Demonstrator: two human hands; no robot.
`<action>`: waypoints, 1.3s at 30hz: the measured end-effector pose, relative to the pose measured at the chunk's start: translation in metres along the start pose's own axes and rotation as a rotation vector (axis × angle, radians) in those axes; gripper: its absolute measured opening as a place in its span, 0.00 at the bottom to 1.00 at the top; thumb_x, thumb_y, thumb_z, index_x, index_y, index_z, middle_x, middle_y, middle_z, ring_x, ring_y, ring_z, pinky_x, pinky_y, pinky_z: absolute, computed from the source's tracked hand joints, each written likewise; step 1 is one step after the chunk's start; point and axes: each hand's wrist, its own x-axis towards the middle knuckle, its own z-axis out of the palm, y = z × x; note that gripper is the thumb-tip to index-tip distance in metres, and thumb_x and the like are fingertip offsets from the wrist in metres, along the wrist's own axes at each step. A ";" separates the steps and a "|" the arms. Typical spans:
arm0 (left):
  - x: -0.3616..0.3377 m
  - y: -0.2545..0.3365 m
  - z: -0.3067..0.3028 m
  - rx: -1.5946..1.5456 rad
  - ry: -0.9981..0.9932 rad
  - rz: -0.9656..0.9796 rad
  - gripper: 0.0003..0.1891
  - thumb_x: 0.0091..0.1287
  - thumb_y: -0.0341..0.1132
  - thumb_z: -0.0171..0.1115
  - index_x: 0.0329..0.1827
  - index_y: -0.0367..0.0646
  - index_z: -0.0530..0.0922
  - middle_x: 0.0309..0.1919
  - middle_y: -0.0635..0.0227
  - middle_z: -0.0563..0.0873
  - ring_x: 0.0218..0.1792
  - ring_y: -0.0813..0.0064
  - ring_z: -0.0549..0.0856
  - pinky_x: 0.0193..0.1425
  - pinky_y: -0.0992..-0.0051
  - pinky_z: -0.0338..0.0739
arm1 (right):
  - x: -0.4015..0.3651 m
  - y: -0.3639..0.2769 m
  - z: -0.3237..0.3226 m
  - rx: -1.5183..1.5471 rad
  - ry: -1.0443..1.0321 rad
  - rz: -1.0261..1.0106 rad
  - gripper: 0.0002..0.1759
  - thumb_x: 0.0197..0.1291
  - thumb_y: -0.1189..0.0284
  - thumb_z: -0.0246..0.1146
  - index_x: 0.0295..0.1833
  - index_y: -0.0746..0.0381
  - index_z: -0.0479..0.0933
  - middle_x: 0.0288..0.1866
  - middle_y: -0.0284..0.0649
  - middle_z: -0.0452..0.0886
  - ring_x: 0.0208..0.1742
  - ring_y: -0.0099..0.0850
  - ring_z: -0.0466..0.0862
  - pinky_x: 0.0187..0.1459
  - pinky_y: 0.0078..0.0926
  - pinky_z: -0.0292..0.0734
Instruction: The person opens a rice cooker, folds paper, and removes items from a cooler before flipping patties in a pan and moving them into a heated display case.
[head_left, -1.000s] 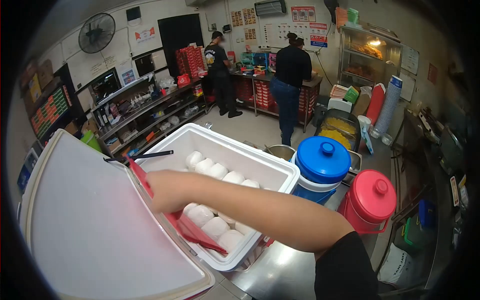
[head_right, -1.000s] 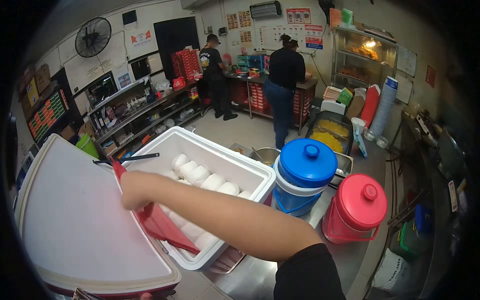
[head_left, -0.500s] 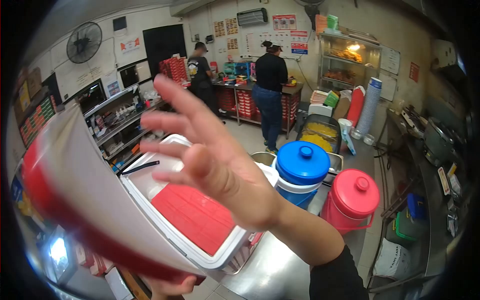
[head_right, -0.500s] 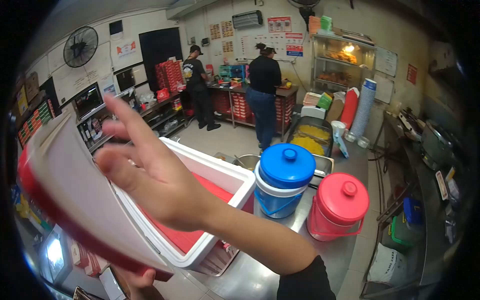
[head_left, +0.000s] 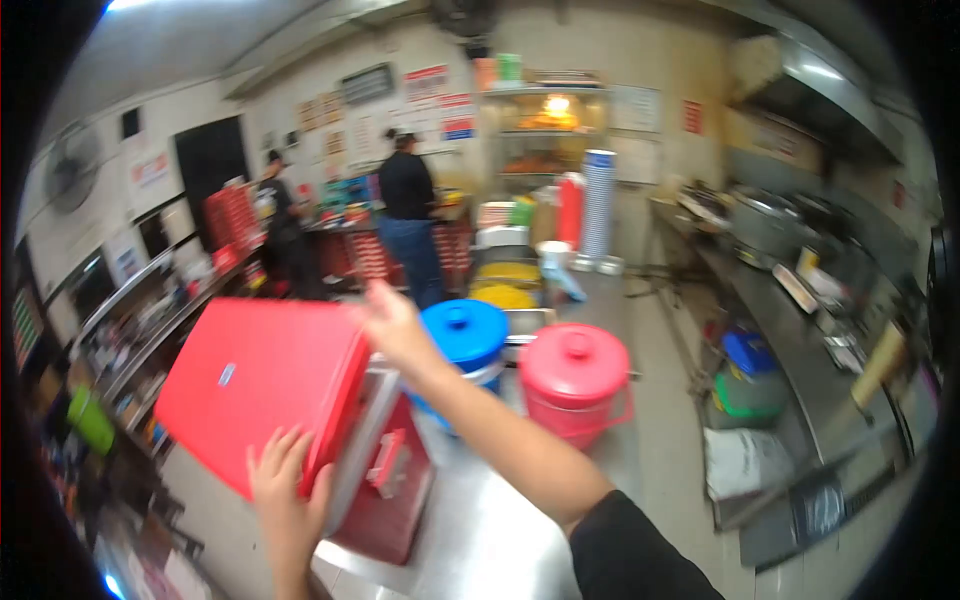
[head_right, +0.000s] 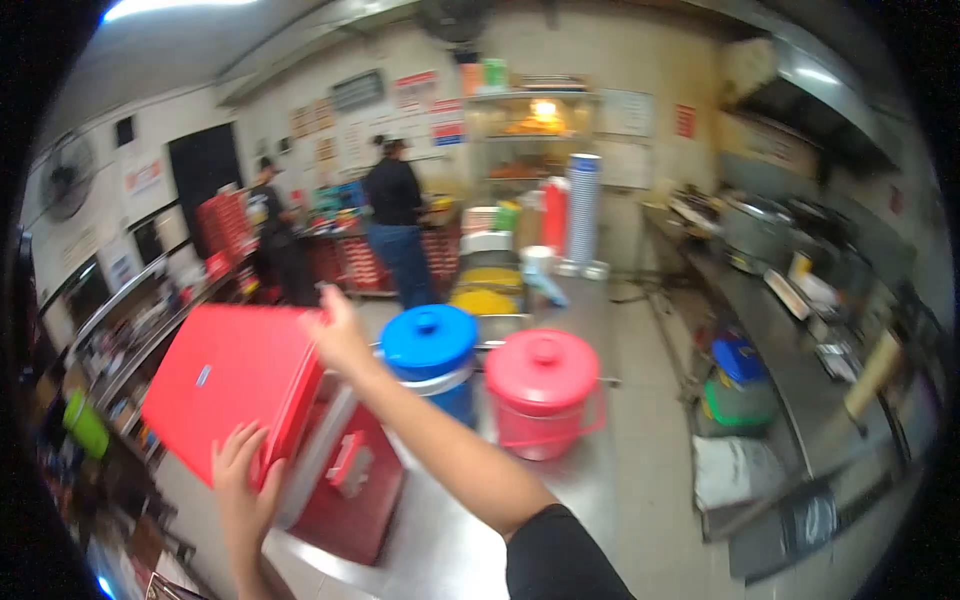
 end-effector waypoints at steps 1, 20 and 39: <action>-0.005 0.019 -0.001 -0.070 0.018 0.014 0.18 0.51 0.31 0.61 0.48 0.40 0.76 0.51 0.60 0.77 0.57 0.57 0.72 0.67 0.53 0.52 | -0.021 -0.018 -0.019 0.123 -0.104 -0.049 0.33 0.54 0.74 0.61 0.65 0.68 0.58 0.61 0.50 0.67 0.62 0.33 0.68 0.58 0.28 0.66; -0.251 0.652 0.084 -2.022 -2.294 0.770 0.08 0.65 0.28 0.53 0.43 0.37 0.77 0.23 0.76 0.80 0.23 0.83 0.76 0.25 0.80 0.70 | -0.349 -0.278 -0.530 -1.716 -0.444 0.131 0.13 0.42 0.76 0.59 0.38 0.63 0.71 0.31 0.44 0.79 0.34 0.41 0.82 0.30 0.37 0.76; -0.074 0.710 0.315 -2.093 -2.624 0.195 0.14 0.60 0.33 0.53 0.46 0.35 0.76 0.41 0.60 0.80 0.45 0.69 0.77 0.47 0.69 0.72 | -0.124 -0.110 -0.600 -1.622 -1.102 -0.191 0.14 0.54 0.65 0.57 0.46 0.53 0.80 0.47 0.36 0.80 0.51 0.36 0.76 0.40 0.40 0.69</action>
